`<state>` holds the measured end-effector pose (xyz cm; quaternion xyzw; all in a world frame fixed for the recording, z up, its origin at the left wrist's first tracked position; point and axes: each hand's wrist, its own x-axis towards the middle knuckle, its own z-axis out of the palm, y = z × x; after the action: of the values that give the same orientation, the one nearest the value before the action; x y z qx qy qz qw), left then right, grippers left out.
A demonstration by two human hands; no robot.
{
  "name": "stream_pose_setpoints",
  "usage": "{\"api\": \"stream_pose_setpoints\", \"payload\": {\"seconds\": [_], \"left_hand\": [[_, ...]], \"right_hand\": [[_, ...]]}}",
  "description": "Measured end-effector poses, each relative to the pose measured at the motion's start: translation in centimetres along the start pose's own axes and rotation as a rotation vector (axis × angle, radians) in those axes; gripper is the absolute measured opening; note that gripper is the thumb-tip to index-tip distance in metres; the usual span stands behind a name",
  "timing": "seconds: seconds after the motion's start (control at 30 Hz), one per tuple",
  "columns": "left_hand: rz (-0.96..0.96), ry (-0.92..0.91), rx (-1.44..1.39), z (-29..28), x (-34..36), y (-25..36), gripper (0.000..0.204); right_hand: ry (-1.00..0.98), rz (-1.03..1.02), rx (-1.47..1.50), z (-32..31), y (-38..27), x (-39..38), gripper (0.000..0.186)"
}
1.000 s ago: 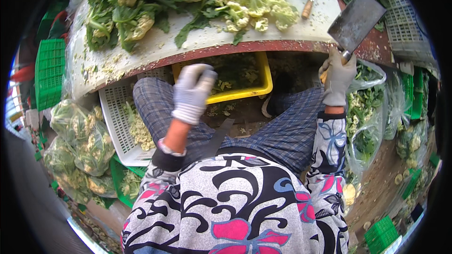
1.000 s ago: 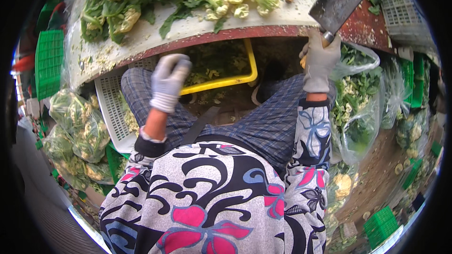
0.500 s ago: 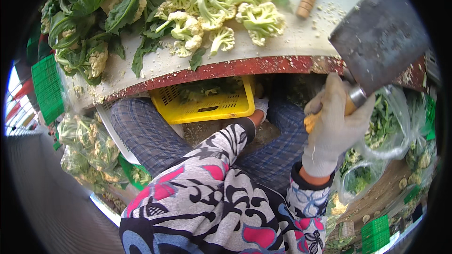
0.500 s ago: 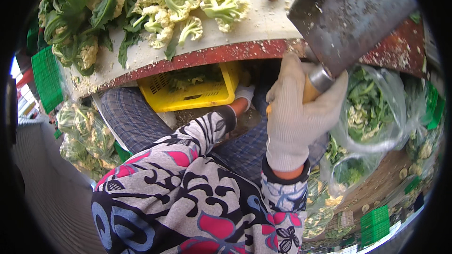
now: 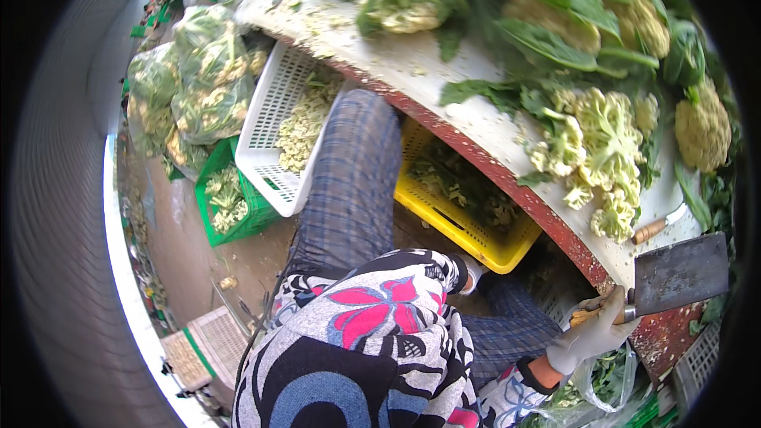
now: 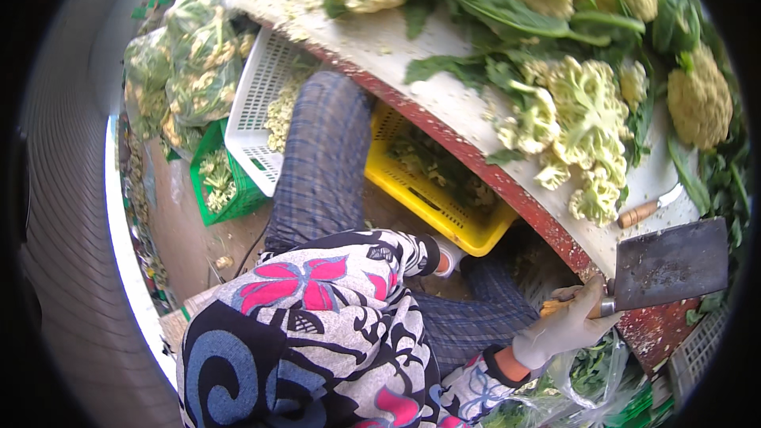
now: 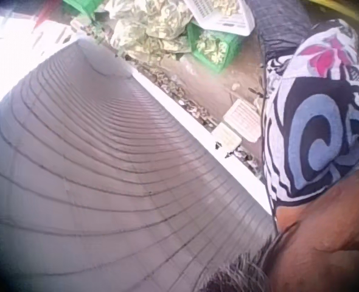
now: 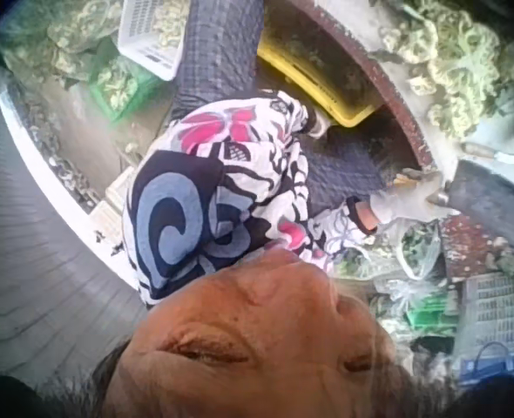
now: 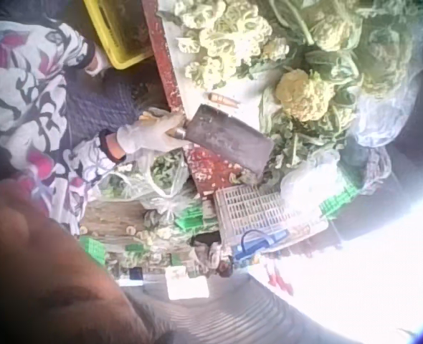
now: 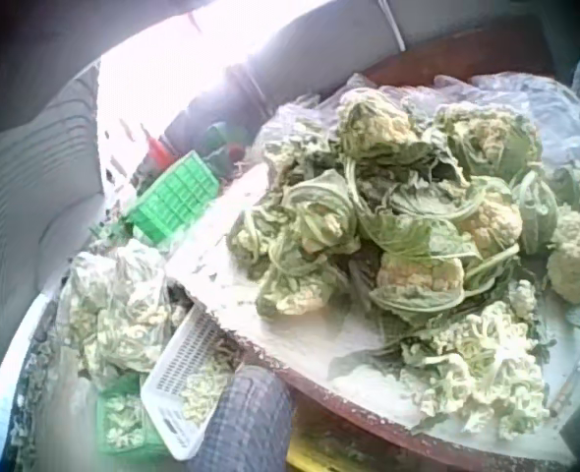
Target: The person removes cauliflower heads from plastic bags and places them on a table. They use a knife to trim the stems and leaves from the cauliflower heads, discarding the trimmings into a yellow bin below.
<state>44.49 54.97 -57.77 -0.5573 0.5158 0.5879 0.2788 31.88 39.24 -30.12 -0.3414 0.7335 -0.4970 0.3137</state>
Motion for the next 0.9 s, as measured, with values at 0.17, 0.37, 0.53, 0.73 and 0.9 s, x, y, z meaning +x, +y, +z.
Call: {"api": "stream_pose_setpoints", "payload": {"seconds": [0.17,0.37,0.53,0.73,0.9], "left_hand": [[0.207,-0.079,0.073,0.3,-5.7,-0.5,0.043],[0.439,0.186,-0.093,-12.3,-24.8,-1.0,0.047],[1.016,0.68,-1.213,-14.9,-29.8,-12.9,0.052],[0.985,1.406,-0.977,-18.5,-31.6,-18.3,0.049],[0.68,1.93,-0.205,-24.0,-28.5,-23.9,0.042]], "right_hand": [[-0.179,-0.177,0.03,-0.2,1.8,-0.3,0.03],[-0.233,-0.217,0.012,0.2,0.5,-3.0,0.023],[-0.48,-0.412,0.255,4.7,-0.4,-10.7,0.021],[-0.625,-0.461,0.136,7.6,-0.6,-16.5,0.019],[-0.758,-0.741,-0.353,11.1,-2.9,-19.6,0.021]]}}
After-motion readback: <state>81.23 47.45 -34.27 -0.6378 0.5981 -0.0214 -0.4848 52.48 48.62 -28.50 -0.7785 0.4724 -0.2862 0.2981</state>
